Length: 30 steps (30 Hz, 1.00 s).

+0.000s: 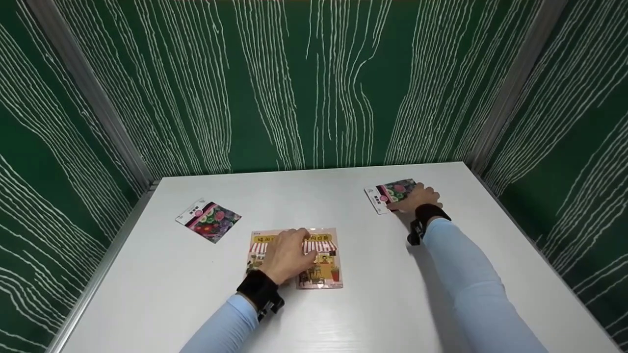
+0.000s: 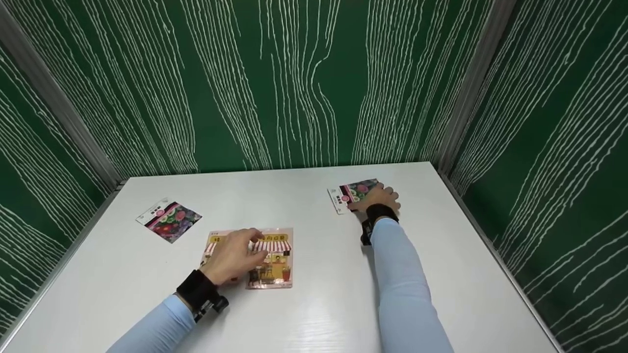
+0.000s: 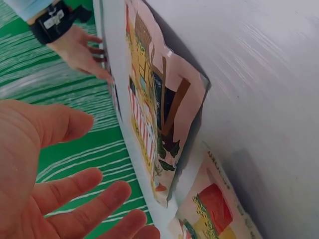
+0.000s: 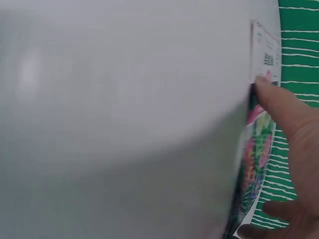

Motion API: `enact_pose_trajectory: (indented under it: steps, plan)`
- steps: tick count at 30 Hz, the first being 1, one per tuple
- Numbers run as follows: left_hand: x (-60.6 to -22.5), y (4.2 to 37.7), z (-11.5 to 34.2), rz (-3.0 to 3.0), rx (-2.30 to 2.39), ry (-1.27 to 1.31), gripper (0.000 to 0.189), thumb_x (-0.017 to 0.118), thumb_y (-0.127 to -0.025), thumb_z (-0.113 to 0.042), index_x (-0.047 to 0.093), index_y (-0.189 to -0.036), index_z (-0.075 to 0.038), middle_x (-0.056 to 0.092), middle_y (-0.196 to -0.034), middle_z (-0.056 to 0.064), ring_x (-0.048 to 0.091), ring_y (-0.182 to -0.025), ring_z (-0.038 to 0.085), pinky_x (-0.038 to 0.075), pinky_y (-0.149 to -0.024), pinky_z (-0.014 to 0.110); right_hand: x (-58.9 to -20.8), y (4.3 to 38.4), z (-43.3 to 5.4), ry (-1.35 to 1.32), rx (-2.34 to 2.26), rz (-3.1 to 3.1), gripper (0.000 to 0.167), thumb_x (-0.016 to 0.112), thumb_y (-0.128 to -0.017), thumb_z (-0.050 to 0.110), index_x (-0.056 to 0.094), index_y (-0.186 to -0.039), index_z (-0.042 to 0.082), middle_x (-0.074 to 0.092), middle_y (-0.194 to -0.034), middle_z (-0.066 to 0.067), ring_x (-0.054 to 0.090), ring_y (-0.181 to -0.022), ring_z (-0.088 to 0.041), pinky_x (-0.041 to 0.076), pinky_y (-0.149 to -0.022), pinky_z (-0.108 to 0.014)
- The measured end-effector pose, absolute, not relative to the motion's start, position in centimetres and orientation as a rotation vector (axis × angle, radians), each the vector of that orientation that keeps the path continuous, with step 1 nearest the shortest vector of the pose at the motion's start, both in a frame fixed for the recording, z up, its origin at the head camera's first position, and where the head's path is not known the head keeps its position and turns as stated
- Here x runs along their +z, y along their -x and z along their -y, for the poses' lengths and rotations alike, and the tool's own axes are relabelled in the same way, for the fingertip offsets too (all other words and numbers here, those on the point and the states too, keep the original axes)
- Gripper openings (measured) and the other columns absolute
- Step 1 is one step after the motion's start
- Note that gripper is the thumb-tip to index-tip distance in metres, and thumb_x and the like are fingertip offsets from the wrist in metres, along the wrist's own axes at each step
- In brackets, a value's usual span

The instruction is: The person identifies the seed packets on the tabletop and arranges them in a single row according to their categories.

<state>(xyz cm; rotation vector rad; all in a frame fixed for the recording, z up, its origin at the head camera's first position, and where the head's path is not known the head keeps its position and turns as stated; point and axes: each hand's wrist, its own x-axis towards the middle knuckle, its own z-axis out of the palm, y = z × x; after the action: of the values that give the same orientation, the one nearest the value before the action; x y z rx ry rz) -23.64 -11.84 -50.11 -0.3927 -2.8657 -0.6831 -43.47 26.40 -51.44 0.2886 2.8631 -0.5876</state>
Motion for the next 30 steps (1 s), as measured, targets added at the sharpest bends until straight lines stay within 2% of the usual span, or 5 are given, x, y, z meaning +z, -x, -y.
enact_pose_trajectory:
  steps: [7, 15, 24, 27, 30]
  plan:
    - [-50.2, 23.7, 11.9, 2.868, -0.685, 0.391, 0.034, 0.082, -0.095, -0.034, 0.079, -0.116, -0.008, 0.079, -0.096, 0.005, 0.067, -0.084, 0.021, 0.055, -0.074, 0.038, -51.5, 43.7, -27.0, -0.272, -0.547, -2.898, 0.126, 0.087, -0.082, 0.067, 0.039, -0.158, -0.021, 0.048, -0.152, -0.045, 0.048, -0.140, -0.057, 0.044, -0.122, -0.065]
    - [-49.8, 23.7, 11.5, 2.881, -0.693, 0.380, 0.034, 0.082, -0.096, -0.034, 0.079, -0.118, -0.007, 0.082, -0.104, 0.010, 0.073, -0.094, 0.028, 0.060, -0.080, 0.043, -50.6, 42.7, -27.4, -0.277, -0.811, -2.991, 0.099, 0.093, -0.086, 0.038, 0.048, -0.152, -0.021, 0.049, -0.148, -0.044, 0.056, -0.136, -0.057, 0.050, -0.120, -0.067]
    - [-49.9, 23.7, 11.5, 2.891, -0.705, 0.339, 0.034, 0.082, -0.096, -0.034, 0.080, -0.118, -0.007, 0.082, -0.106, 0.011, 0.074, -0.097, 0.029, 0.060, -0.084, 0.045, -51.1, 42.6, -28.5, -0.327, -1.201, -2.944, 0.087, 0.078, -0.094, 0.021, 0.037, -0.163, -0.012, 0.055, -0.156, -0.042, 0.056, -0.147, -0.056, 0.047, -0.126, -0.063]
    - [-49.8, 23.8, 11.4, 2.875, -0.689, 0.352, 0.032, 0.082, -0.097, -0.034, 0.080, -0.116, -0.008, 0.083, -0.105, 0.010, 0.075, -0.096, 0.030, 0.060, -0.082, 0.045, -51.0, 42.7, -28.5, -0.384, -1.329, -2.891, 0.086, 0.078, -0.094, 0.022, 0.038, -0.164, -0.010, 0.055, -0.159, -0.040, 0.052, -0.151, -0.054, 0.044, -0.130, -0.061]
    - [-49.8, 23.8, 11.4, 2.866, -0.680, 0.370, 0.030, 0.082, -0.098, -0.033, 0.081, -0.114, -0.008, 0.083, -0.103, 0.010, 0.075, -0.094, 0.030, 0.059, -0.078, 0.044, -50.8, 42.8, -28.3, -0.437, -1.417, -2.875, 0.081, 0.081, -0.094, 0.026, 0.049, -0.161, -0.007, 0.059, -0.159, -0.035, 0.051, -0.152, -0.053, 0.045, -0.128, -0.058]
